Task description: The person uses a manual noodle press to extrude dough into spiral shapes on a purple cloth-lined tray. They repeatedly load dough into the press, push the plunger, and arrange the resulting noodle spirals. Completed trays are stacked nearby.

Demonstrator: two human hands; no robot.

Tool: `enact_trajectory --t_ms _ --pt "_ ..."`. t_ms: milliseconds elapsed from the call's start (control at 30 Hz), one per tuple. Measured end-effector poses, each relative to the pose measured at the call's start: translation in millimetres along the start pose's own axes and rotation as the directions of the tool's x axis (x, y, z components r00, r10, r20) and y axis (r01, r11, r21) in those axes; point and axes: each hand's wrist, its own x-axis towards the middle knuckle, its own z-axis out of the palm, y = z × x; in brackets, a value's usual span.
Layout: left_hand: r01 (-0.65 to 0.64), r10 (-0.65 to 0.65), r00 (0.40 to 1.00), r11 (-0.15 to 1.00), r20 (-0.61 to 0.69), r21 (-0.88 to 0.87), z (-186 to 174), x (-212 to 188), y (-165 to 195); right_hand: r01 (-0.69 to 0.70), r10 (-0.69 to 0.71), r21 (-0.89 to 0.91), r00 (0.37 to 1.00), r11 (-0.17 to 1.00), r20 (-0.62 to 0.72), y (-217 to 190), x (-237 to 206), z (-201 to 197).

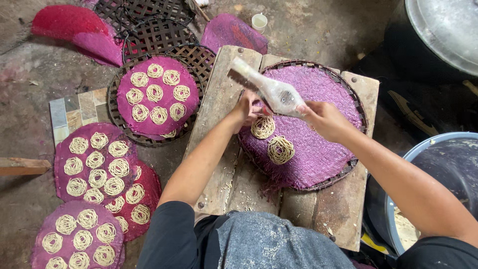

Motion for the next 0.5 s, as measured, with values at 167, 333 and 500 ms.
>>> enact_trajectory --t_ms 167,333,500 --pt "-0.230 0.285 0.958 0.719 0.023 0.655 -5.2 -10.4 -28.7 0.057 -0.047 0.094 0.994 0.994 -0.098 16.4 5.8 -5.4" --pt "-0.179 0.342 0.939 0.600 -0.047 0.780 -20.2 -39.4 -35.9 0.087 -0.069 0.207 0.993 0.975 -0.090 32.8 8.4 -12.4" --pt "-0.462 0.534 0.845 0.701 -0.031 -0.543 -14.4 -21.4 18.6 0.002 -0.104 0.367 0.960 0.930 0.259 27.6 16.5 -11.5"
